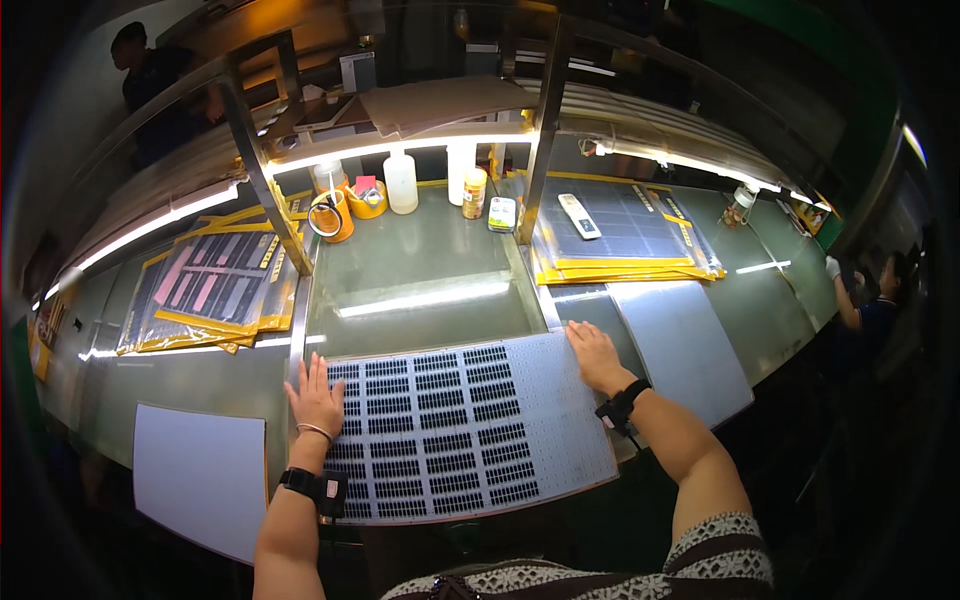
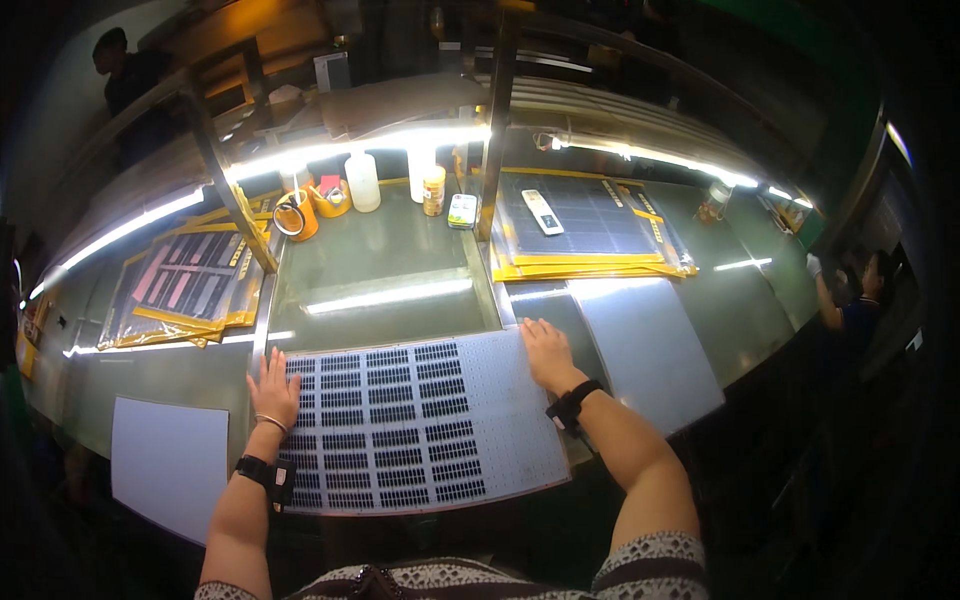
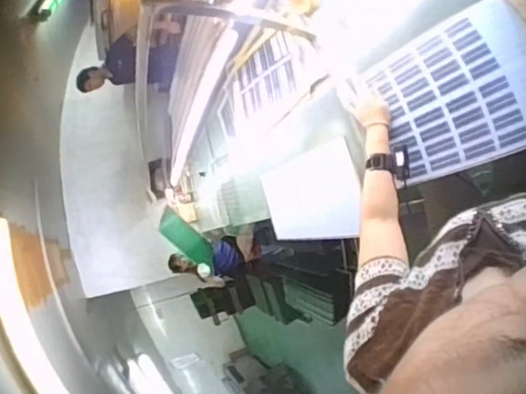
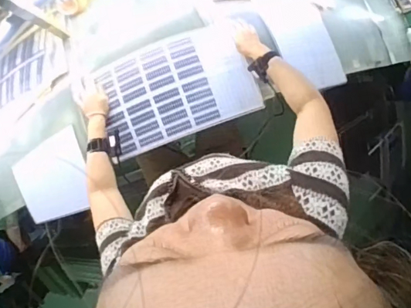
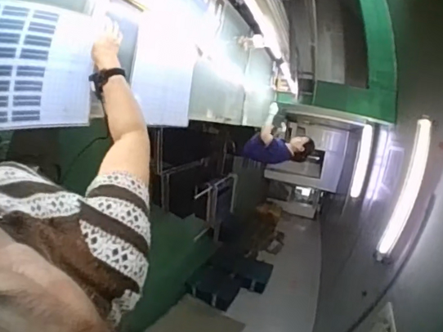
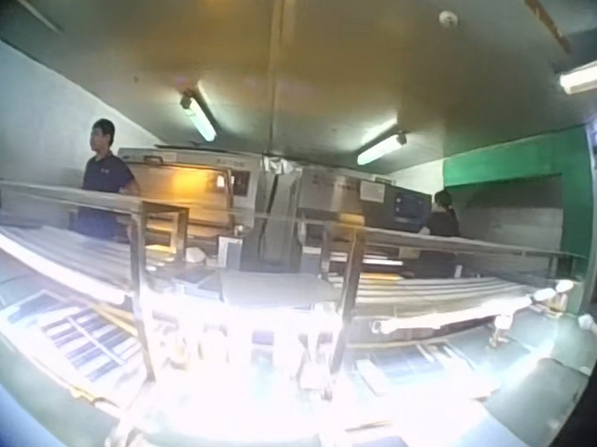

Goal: Organizing and transferring metal plates and frames between storage racks and a workstation in a fabrication facility.

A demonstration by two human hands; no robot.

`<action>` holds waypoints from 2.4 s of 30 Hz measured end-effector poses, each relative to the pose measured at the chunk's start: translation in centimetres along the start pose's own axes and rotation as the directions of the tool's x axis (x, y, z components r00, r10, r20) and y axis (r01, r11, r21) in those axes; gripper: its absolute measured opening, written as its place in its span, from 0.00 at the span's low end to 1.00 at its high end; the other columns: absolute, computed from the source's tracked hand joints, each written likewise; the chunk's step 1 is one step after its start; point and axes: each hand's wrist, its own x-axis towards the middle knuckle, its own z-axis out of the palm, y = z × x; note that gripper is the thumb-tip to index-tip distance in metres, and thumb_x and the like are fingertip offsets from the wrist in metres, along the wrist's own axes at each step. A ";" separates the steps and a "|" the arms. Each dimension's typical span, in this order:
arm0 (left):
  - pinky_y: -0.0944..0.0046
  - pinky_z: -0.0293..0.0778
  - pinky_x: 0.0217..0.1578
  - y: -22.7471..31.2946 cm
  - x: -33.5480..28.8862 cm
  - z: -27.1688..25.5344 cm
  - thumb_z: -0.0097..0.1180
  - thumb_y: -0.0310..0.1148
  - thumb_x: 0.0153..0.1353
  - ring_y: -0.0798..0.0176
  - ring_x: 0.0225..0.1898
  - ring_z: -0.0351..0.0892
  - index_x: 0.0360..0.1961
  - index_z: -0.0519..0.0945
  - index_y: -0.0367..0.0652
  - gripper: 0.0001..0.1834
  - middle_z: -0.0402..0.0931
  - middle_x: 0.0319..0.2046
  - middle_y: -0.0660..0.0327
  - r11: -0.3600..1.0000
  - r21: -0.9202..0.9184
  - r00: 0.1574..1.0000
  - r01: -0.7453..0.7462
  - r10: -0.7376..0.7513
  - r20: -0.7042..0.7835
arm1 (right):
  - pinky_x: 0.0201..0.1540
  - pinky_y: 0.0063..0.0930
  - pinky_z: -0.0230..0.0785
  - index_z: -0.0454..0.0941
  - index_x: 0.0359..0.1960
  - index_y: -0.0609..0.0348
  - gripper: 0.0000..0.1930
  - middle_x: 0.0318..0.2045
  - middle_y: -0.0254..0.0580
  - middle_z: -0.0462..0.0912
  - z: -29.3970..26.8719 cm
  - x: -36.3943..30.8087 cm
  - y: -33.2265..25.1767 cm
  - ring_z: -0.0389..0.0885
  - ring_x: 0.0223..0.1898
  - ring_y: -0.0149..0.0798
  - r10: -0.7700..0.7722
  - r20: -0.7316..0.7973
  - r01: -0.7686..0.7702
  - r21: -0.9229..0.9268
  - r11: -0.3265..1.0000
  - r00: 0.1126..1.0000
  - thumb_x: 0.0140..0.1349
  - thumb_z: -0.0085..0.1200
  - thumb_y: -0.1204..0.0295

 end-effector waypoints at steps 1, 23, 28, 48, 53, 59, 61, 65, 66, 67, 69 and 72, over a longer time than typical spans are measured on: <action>0.38 0.37 0.62 0.7 0.1 0.2 0.40 0.47 0.63 0.55 0.68 0.42 0.62 0.60 0.43 0.29 0.52 0.65 0.62 0.999 0.005 0.999 0.038 -0.038 0.028 | 0.61 0.45 0.54 0.64 0.56 0.62 0.26 0.60 0.46 0.63 -0.1 -0.5 0.5 0.58 0.61 0.54 0.007 0.004 -0.007 -0.003 1.000 1.000 0.51 0.44 0.79; 0.58 0.66 0.42 2.5 -26.0 -6.7 0.53 0.41 0.60 0.52 0.40 0.72 0.36 0.81 0.40 0.15 0.77 0.35 0.57 0.873 -0.340 0.832 0.351 -0.457 -0.314 | 0.66 0.52 0.42 0.72 0.52 0.58 0.23 0.60 0.54 0.63 -2.9 -17.8 -3.0 0.54 0.65 0.55 -0.290 -0.152 0.311 0.134 0.941 0.945 0.52 0.43 0.85; 0.70 0.66 0.26 0.7 -23.0 -3.6 0.54 0.37 0.59 0.70 0.22 0.71 0.24 0.78 0.37 0.13 0.74 0.20 0.64 -0.100 -0.921 0.614 0.376 -0.718 0.328 | 0.65 0.51 0.47 0.80 0.41 0.57 0.15 0.54 0.56 0.70 -3.1 -16.8 -3.8 0.64 0.60 0.53 -0.353 -0.202 0.386 0.160 0.908 0.914 0.55 0.44 0.83; 0.58 0.76 0.41 -18.2 -28.0 -5.8 0.56 0.40 0.59 0.58 0.39 0.78 0.46 0.73 0.38 0.19 0.76 0.41 0.57 -0.632 -0.765 0.516 -0.123 -0.699 0.495 | 0.32 0.35 0.74 0.72 0.41 0.56 0.14 0.36 0.39 0.80 -0.1 1.2 8.4 0.78 0.36 0.37 0.138 0.712 -0.712 0.700 -0.061 0.688 0.64 0.46 0.59; 0.58 0.73 0.47 -18.1 -27.8 -8.0 0.54 0.28 0.59 0.57 0.48 0.74 0.50 0.70 0.38 0.18 0.74 0.45 0.56 -0.355 -0.915 0.327 -0.193 -0.902 0.281 | 0.33 0.23 0.69 0.76 0.41 0.56 0.12 0.34 0.38 0.80 -10.8 -1.4 -2.7 0.76 0.34 0.30 0.129 0.292 -0.303 0.697 0.650 0.948 0.63 0.47 0.64; 0.55 0.72 0.50 -11.8 -26.2 -12.2 0.54 0.29 0.59 0.54 0.50 0.73 0.55 0.64 0.39 0.23 0.72 0.49 0.56 -0.590 -0.628 0.736 -0.507 -0.675 0.039 | 0.49 0.30 0.69 0.66 0.56 0.66 0.22 0.48 0.46 0.76 -17.8 -2.9 -24.4 0.76 0.46 0.37 -0.518 0.233 -0.003 0.914 0.405 0.823 0.64 0.48 0.66; 0.55 0.71 0.51 -9.9 -23.8 -13.3 0.54 0.29 0.59 0.55 0.50 0.72 0.56 0.64 0.39 0.24 0.71 0.50 0.57 -0.623 -0.604 0.784 -0.497 -0.621 -0.004 | 0.48 0.28 0.69 0.61 0.59 0.66 0.25 0.52 0.46 0.73 -17.2 -1.1 -29.3 0.76 0.43 0.36 -0.511 0.049 0.018 0.992 0.127 0.858 0.63 0.50 0.67; 0.53 0.64 0.55 -8.8 -19.9 -15.8 0.53 0.35 0.61 0.56 0.56 0.65 0.61 0.59 0.43 0.29 0.65 0.55 0.58 -0.527 -0.714 0.820 -0.460 -0.561 -0.114 | 0.45 0.26 0.72 0.64 0.56 0.66 0.21 0.45 0.43 0.77 -21.8 1.4 -36.9 0.77 0.42 0.32 -0.404 -0.183 0.047 0.944 -0.326 0.896 0.64 0.49 0.69; 0.53 0.64 0.55 -9.9 -19.5 -16.6 0.53 0.35 0.61 0.56 0.56 0.65 0.61 0.59 0.43 0.29 0.65 0.55 0.58 -0.509 -0.717 0.806 -0.477 -0.579 -0.125 | 0.44 0.25 0.72 0.66 0.55 0.66 0.19 0.43 0.43 0.78 -23.2 1.4 -38.0 0.78 0.41 0.31 -0.393 -0.261 0.126 0.933 -0.338 0.882 0.64 0.48 0.70; 0.52 0.61 0.57 -11.2 -19.3 -17.4 0.53 0.40 0.61 0.53 0.58 0.63 0.63 0.55 0.44 0.32 0.61 0.58 0.56 -0.436 -0.806 0.760 -0.400 -0.649 -0.026 | 0.44 0.26 0.72 0.68 0.53 0.66 0.17 0.40 0.41 0.80 -24.2 0.7 -39.7 0.79 0.39 0.33 -0.386 -0.353 0.222 0.912 -0.345 0.852 0.64 0.47 0.73; 0.49 0.53 0.60 -12.7 -20.3 -18.5 0.48 0.58 0.58 0.46 0.63 0.54 0.67 0.45 0.47 0.44 0.49 0.65 0.51 -0.292 -0.908 0.694 -0.301 -0.720 0.002 | 0.45 0.28 0.72 0.68 0.53 0.66 0.17 0.40 0.41 0.80 -23.2 -0.5 -42.3 0.79 0.39 0.36 -0.468 -0.451 0.437 0.887 -0.145 0.760 0.62 0.46 0.75; 0.48 0.51 0.61 -12.2 -21.9 -19.7 0.38 0.71 0.53 0.47 0.64 0.51 0.67 0.47 0.47 0.50 0.50 0.65 0.53 -0.601 -0.651 0.797 -0.463 -0.604 -0.008 | 0.49 0.33 0.71 0.69 0.53 0.66 0.19 0.44 0.44 0.78 -17.9 -1.7 -47.2 0.78 0.43 0.46 -0.729 -0.636 0.930 0.367 0.000 0.251 0.58 0.46 0.77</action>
